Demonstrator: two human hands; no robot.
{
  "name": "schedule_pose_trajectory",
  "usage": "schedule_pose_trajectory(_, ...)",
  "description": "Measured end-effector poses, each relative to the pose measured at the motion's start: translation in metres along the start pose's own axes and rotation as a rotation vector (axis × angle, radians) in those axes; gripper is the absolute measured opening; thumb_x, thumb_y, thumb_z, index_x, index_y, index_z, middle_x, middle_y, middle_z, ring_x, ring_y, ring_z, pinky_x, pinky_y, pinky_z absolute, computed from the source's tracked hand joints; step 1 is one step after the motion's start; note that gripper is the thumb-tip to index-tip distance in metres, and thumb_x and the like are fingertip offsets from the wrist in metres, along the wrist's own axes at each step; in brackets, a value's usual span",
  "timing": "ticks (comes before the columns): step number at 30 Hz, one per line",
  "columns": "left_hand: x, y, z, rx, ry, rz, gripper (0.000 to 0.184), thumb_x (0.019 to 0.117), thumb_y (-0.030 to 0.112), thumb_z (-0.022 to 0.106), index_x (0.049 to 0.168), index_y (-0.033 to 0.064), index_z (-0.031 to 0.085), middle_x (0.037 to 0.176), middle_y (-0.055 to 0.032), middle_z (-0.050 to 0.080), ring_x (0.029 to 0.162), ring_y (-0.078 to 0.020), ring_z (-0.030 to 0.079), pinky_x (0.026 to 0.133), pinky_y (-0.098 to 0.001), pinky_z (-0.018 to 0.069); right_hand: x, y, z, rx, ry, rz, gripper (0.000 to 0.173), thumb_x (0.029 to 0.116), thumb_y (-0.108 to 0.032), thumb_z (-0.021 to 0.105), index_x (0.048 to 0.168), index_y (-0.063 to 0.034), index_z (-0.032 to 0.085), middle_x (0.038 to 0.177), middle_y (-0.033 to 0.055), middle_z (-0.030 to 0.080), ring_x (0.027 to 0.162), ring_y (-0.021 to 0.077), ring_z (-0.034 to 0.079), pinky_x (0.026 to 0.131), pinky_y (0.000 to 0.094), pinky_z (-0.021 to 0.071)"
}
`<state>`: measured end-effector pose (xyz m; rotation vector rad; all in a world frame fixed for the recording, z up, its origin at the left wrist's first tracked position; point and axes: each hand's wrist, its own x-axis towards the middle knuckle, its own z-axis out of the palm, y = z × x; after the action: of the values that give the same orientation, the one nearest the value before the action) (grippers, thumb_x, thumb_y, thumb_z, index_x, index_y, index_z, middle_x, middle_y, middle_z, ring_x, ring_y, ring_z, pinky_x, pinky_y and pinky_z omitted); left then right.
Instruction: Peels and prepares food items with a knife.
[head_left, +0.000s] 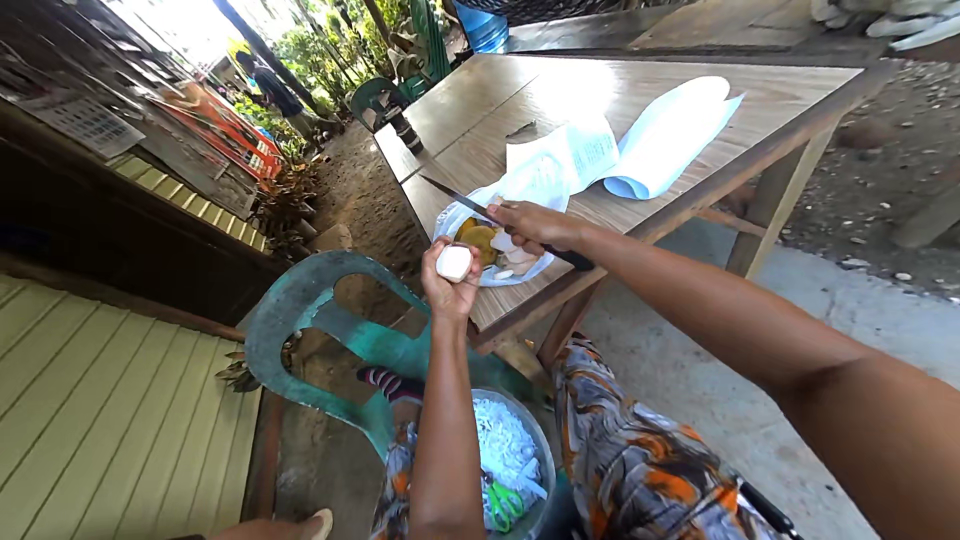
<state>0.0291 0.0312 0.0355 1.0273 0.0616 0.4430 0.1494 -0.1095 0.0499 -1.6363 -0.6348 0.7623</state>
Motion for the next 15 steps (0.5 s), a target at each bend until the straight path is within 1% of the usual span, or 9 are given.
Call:
schedule_pose_trajectory(3,0.000,0.006,0.015,-0.091,0.183,-0.145,0.044,0.1049,0.054,0.037,0.092,0.0166,0.056,0.072,-0.0009,0.061,0.056,-0.0088,0.062,0.052,-0.0194,0.0532,0.000,0.000,-0.002,0.036,-0.045,0.138,0.053,0.1081,-0.056,0.031,0.115,-0.0071,0.050,0.066,0.0000,0.041,0.044,0.0071,0.037,0.041,0.0204,0.0344)
schedule_pose_trajectory(5,0.001,0.006,0.028,-0.094,0.356,-0.218,0.050,0.1030,0.063,0.036,0.095,0.0170,0.053,0.070,0.0007,0.059,0.055,-0.0071,0.062,0.050,-0.0183,0.0531,-0.001,-0.003,0.000,0.019,-0.044,0.146,0.054,0.1081,-0.056,0.030,0.127,-0.0085,0.049,0.069,0.0005,0.040,0.045,0.0081,0.036,0.041,0.0211,0.0336)
schedule_pose_trajectory(7,0.002,0.005,0.031,-0.088,0.443,-0.257,0.055,0.1045,0.064,0.028,0.104,0.0156,0.054,0.080,-0.0017,0.063,0.063,-0.0092,0.064,0.056,-0.0207,0.0545,-0.002,-0.004,0.004,-0.075,-0.001,0.108,0.059,0.1079,-0.055,0.033,0.146,-0.0102,0.039,0.076,0.0044,0.043,0.050,0.0119,0.039,0.045,0.0255,0.0357)
schedule_pose_trajectory(8,0.002,0.005,0.030,-0.066,0.455,-0.262,0.057,0.1054,0.064,0.024,0.108,0.0158,0.054,0.085,-0.0014,0.063,0.064,-0.0086,0.063,0.057,-0.0202,0.0535,-0.003,-0.003,0.006,-0.143,0.028,0.069,0.067,0.1079,-0.055,0.034,0.157,-0.0097,0.028,0.085,0.0095,0.049,0.059,0.0163,0.044,0.052,0.0308,0.0393)
schedule_pose_trajectory(9,0.002,0.004,0.029,-0.044,0.467,-0.249,0.056,0.1064,0.062,0.023,0.112,0.0157,0.054,0.088,-0.0016,0.063,0.065,-0.0084,0.063,0.057,-0.0200,0.0527,-0.004,-0.001,0.008,-0.201,0.056,0.019,0.075,0.1078,-0.054,0.038,0.163,-0.0070,0.018,0.102,0.0192,0.058,0.074,0.0246,0.053,0.066,0.0404,0.0457)
schedule_pose_trajectory(10,0.002,0.003,0.028,-0.036,0.479,-0.233,0.055,0.1067,0.062,0.022,0.114,0.0161,0.053,0.089,-0.0014,0.062,0.066,-0.0079,0.062,0.058,-0.0197,0.0524,-0.007,0.000,0.010,-0.244,0.071,-0.042,0.080,0.1074,-0.052,0.042,0.164,-0.0041,0.012,0.126,0.0294,0.060,0.100,0.0363,0.062,0.087,0.0523,0.0495)
schedule_pose_trajectory(11,0.004,0.003,0.028,-0.028,0.498,-0.217,0.055,0.1062,0.062,0.022,0.116,0.0172,0.052,0.090,-0.0008,0.061,0.069,-0.0073,0.062,0.061,-0.0194,0.0526,-0.009,0.002,0.012,-0.285,0.068,-0.110,0.084,0.1069,-0.050,0.046,0.164,-0.0025,0.007,0.137,0.0335,0.055,0.118,0.0443,0.060,0.102,0.0598,0.0448)
schedule_pose_trajectory(14,0.003,0.001,0.027,-0.008,0.429,-0.179,0.061,0.1056,0.064,0.024,0.142,0.0183,0.042,0.126,-0.0053,0.055,0.107,-0.0141,0.060,0.089,-0.0287,0.0518,-0.008,0.016,0.023,-0.376,0.107,-0.302,0.087,0.1025,-0.051,0.056,0.164,-0.0070,0.013,0.120,0.0310,0.064,0.108,0.0460,0.064,0.095,0.0647,0.0483)
schedule_pose_trajectory(15,0.004,0.000,0.029,0.006,0.444,-0.167,0.057,0.1061,0.062,0.026,0.136,0.0180,0.046,0.119,-0.0049,0.058,0.101,-0.0143,0.062,0.084,-0.0293,0.0539,-0.009,0.018,0.026,-0.413,0.112,-0.343,0.085,0.1015,-0.051,0.057,0.164,-0.0098,0.017,0.113,0.0286,0.066,0.103,0.0448,0.066,0.091,0.0647,0.0499)
